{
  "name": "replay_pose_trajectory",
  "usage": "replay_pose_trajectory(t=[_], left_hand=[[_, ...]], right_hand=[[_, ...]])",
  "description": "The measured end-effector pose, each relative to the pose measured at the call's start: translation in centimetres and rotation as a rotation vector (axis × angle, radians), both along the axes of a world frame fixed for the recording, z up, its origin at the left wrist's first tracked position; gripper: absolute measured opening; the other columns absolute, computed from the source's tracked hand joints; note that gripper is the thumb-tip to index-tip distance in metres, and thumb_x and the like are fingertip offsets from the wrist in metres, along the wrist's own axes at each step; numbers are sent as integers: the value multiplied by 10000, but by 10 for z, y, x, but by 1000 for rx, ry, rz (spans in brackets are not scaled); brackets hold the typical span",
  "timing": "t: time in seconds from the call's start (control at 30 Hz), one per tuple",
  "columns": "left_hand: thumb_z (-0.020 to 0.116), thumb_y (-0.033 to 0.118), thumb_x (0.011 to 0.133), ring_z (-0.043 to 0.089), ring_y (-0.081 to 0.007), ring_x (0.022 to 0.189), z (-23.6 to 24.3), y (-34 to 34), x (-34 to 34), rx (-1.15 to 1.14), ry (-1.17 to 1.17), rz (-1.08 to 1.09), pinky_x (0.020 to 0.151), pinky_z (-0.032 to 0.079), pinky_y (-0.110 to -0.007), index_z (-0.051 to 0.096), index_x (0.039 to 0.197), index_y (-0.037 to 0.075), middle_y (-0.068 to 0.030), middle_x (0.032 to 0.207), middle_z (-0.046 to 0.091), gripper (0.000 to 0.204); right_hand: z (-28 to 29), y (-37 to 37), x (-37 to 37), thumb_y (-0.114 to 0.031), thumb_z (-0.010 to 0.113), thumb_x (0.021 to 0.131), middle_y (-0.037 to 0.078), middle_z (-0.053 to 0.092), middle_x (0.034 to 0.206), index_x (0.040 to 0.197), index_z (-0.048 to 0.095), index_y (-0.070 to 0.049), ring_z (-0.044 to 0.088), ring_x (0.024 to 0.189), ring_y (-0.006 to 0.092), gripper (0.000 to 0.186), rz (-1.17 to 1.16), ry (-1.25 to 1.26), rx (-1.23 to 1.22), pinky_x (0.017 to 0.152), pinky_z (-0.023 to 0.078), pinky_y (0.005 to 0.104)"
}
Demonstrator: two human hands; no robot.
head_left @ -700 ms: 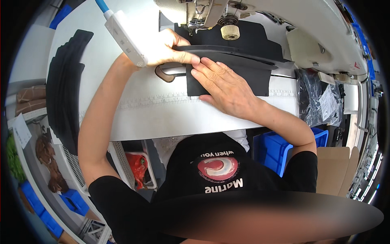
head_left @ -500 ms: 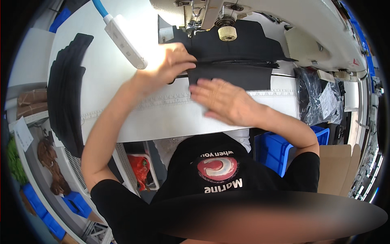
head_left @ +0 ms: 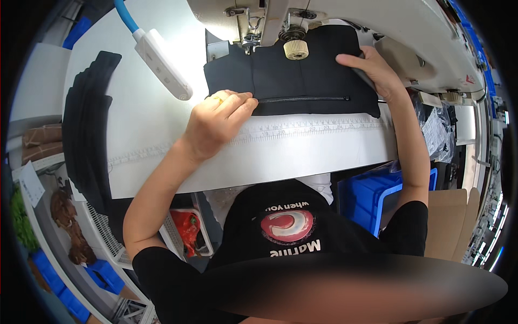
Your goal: Sewing a zipper into a cutout on a leather panel using an industrial sewing machine.
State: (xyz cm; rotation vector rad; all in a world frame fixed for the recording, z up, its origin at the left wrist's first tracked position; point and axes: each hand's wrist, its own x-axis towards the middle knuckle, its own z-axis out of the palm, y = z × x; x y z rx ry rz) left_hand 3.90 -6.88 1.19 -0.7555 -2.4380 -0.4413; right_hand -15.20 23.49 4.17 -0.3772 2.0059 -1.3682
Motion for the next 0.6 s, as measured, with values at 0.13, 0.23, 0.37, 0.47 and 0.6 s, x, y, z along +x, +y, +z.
replay_pose_trajectory(t=[0.13, 0.23, 0.37, 0.47, 0.6], left_hand=[[675, 16, 679, 623, -209, 770, 4, -22, -38, -81, 109, -72, 727, 533, -321, 676, 951, 5, -66, 912, 637, 272], [683, 45, 690, 605, -221, 797, 3, -30, -60, -170, 154, -58, 764, 519, -320, 682, 965, 11, -56, 901, 615, 277], [698, 69, 671, 600, -235, 806, -1, -27, -60, -173, 124, -14, 770, 514, -313, 686, 990, 9, -60, 917, 612, 324], [723, 77, 641, 617, -232, 783, 0, -24, -58, -105, 85, -1, 782, 526, -325, 674, 955, 9, -66, 885, 626, 325], [743, 87, 623, 640, -207, 793, 2, -24, -59, -56, 106, -15, 806, 538, -348, 653, 890, 28, -66, 881, 639, 288]], right_hand=[[-13, -25, -31, -264, 733, 800, 117, 680, 1043, 1103, 632, 56, 645, 982, 191, 452, -54, 323, 64, 896, 488, 293], [-25, -43, -58, -253, 711, 818, 141, 681, 1061, 1131, 620, 27, 631, 1017, 269, 430, -238, 819, 372, 921, 468, 350], [-19, -49, -30, -219, 657, 859, 176, 660, 1083, 1143, 618, -7, 592, 1016, 363, 356, -30, 1398, 752, 912, 453, 412], [10, -13, 42, -187, 660, 861, 156, 667, 1093, 1113, 639, -33, 603, 1021, 368, 296, 93, 1318, 338, 907, 456, 439], [95, 96, 41, -279, 676, 847, 77, 667, 1160, 1179, 623, -46, 644, 1002, 300, 409, -109, 1971, 522, 851, 495, 409]])
